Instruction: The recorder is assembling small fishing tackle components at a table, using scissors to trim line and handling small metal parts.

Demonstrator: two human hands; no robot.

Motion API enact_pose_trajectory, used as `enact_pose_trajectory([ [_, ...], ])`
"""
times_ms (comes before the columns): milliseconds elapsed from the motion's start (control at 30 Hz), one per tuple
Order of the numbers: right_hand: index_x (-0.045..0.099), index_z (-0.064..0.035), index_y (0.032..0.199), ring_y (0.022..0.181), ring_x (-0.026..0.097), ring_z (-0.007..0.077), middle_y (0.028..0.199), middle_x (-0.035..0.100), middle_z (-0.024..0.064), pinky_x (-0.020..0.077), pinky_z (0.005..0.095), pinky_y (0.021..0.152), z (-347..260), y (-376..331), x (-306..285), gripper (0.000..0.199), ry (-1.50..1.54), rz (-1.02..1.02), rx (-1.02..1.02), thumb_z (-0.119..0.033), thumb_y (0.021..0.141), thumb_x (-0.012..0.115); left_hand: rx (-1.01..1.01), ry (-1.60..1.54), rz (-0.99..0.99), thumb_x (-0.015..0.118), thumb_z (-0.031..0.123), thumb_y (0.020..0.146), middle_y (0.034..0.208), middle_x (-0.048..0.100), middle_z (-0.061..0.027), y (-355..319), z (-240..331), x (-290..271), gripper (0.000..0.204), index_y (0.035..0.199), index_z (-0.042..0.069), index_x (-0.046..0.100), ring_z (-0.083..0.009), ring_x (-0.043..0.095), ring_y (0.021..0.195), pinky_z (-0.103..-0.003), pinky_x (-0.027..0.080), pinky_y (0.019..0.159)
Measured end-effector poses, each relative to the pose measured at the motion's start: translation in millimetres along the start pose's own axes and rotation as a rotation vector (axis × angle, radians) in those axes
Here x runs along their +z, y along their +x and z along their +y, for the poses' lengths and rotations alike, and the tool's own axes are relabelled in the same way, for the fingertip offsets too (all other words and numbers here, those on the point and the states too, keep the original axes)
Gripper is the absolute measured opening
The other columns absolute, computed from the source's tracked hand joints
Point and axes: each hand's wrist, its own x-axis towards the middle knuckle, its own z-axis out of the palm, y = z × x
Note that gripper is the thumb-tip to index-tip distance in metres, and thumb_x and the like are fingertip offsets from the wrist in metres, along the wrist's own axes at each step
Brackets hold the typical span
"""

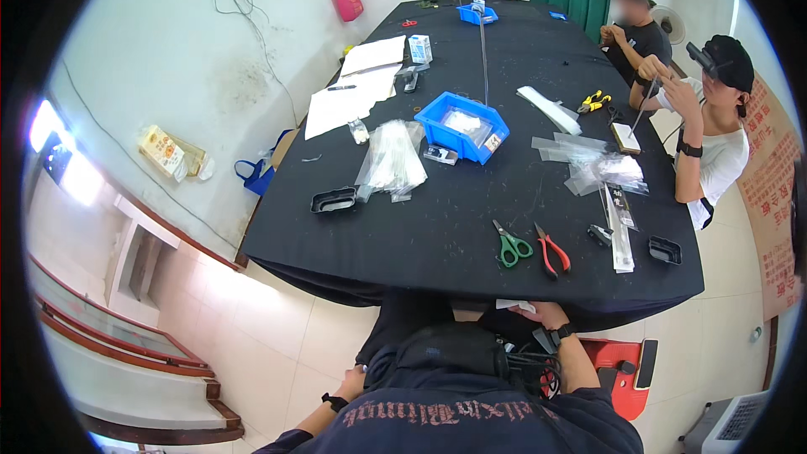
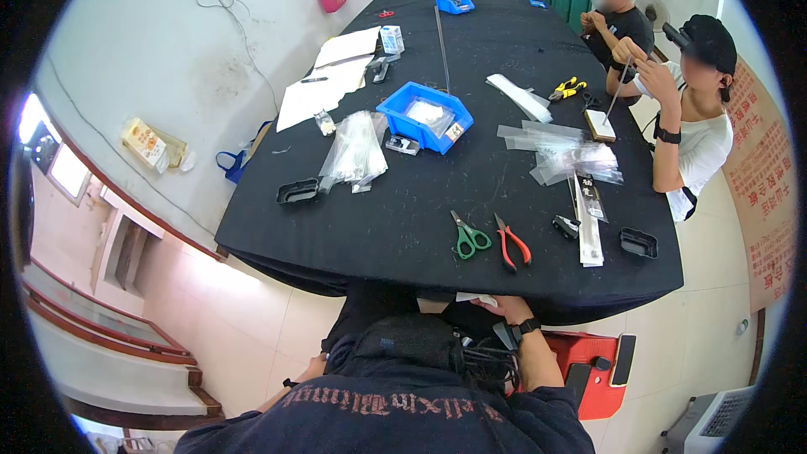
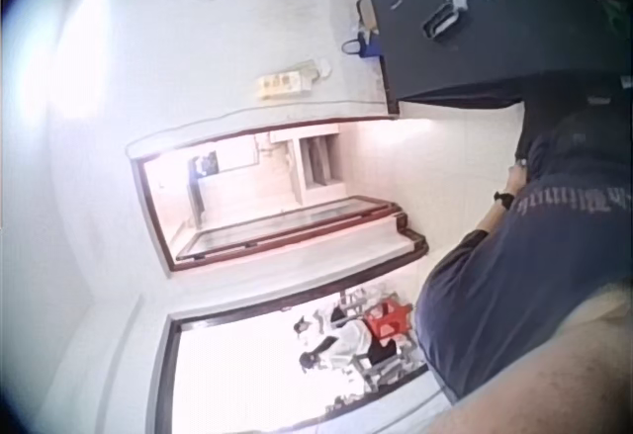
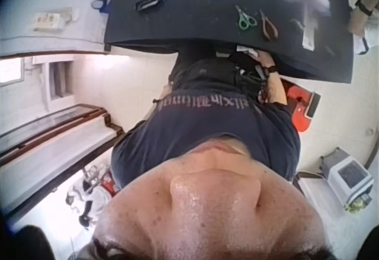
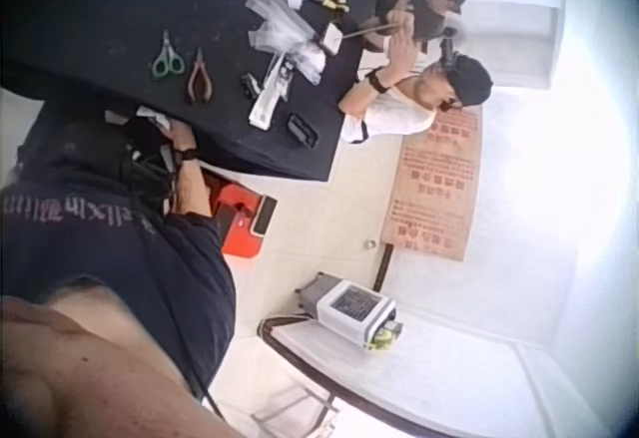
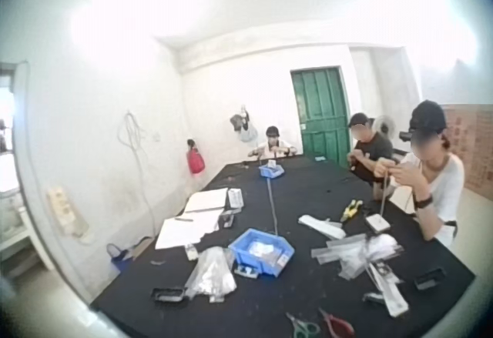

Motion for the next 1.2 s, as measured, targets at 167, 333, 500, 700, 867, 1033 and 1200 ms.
enact_pose_trajectory([
  [167, 0.059, -0.0005, 0.129, 0.116, 0.064, 0.0275, 0.126, 0.065, 0.013, 0.053, 0.042, 0.101, 8.2, 6.5, -11.9, 0.035, 0.109, 0.006, 0.027, -0.012, 0.096, 0.064, 0.19, -0.259, -0.012, 0.06, 0.021, 0.091, 0.12, 0.067, -0.0246, 5.9, -25.9, 6.0, 0.032, 0.116, 0.003, 0.069, -0.0349, 0.066, 0.11, -0.041, 0.052, 0.092],
  [333, 0.061, -0.0049, 0.126, 0.108, 0.067, 0.0211, 0.122, 0.067, 0.009, 0.0547, 0.0346, 0.096, 20.9, 2.3, -16.6, 0.031, 0.035, 0.154, 0.09, -0.016, 0.097, 0.064, -0.086, -0.721, 0.192, 0.062, 0.016, 0.09, 0.112, 0.071, -0.0198, -59.1, 18.4, -33.0, 0.032, 0.117, 0.001, 0.069, -0.0245, 0.068, 0.105, -0.034, 0.053, 0.089],
  [500, 0.061, -0.0063, 0.124, 0.105, 0.068, 0.019, 0.118, 0.067, 0.0063, 0.057, 0.0328, 0.089, 13.6, -0.7, -5.4, 0.03, 0.132, 0.159, 0.105, -0.02, 0.097, 0.065, -0.341, -0.513, 0.476, 0.06, 0.006, 0.084, 0.089, 0.072, -0.0133, -56.5, 74.1, -64.4, 0.022, 0.102, -0.003, 0.069, -0.0187, 0.068, 0.085, -0.034, 0.054, 0.078],
  [700, 0.063, -0.0073, 0.121, 0.1, 0.069, 0.0188, 0.112, 0.068, 0.0051, 0.0582, 0.0325, 0.085, -8.9, -23.4, 10.2, 0.029, -0.136, 0.32, 0.16, -0.021, 0.095, 0.068, -0.066, -0.954, 0.307, 0.059, -0.003, 0.077, 0.085, 0.064, -0.0082, -47.6, 68.2, -64.0, 0.025, 0.101, 0.001, 0.065, -0.0186, 0.063, 0.085, -0.03, 0.05, 0.08],
  [867, 0.066, -0.0058, 0.116, 0.097, 0.07, 0.0195, 0.11, 0.068, 0.0051, 0.06, 0.0347, 0.08, 3.2, -19.7, -4.9, 0.024, -0.118, 0.381, 0.083, -0.015, 0.094, 0.07, 0.074, -0.935, 0.396, 0.068, -0.004, 0.079, 0.085, 0.062, -0.0093, -49.0, 65.7, -62.0, 0.03, 0.109, 0.003, 0.064, -0.0195, 0.063, 0.088, -0.034, 0.051, 0.087],
  [1033, 0.072, -0.0012, 0.114, 0.096, 0.065, 0.0174, 0.108, 0.071, 0.0057, 0.0517, 0.0321, 0.087, -37.6, -54.0, 7.7, 0.031, -0.171, 0.432, 0.187, -0.018, 0.088, 0.075, 0.351, -0.335, 0.626, 0.07, 0.002, 0.075, 0.094, 0.067, -0.022, 0.0, 92.7, -82.1, 0.033, 0.105, -0.004, 0.059, -0.0405, 0.066, 0.092, -0.042, 0.052, 0.082],
  [1200, 0.066, -0.0019, 0.118, 0.098, 0.065, 0.013, 0.11, 0.069, 0.006, 0.0514, 0.0272, 0.087, -165.5, -120.2, 75.2, 0.033, -0.372, 0.055, 0.423, -0.008, 0.086, 0.068, 0.157, -0.002, -0.214, 0.074, 0.018, 0.077, 0.103, 0.071, -0.0202, -55.7, 128.4, -205.7, 0.036, 0.109, 0.002, 0.069, -0.0362, 0.069, 0.095, -0.039, 0.054, 0.084],
])
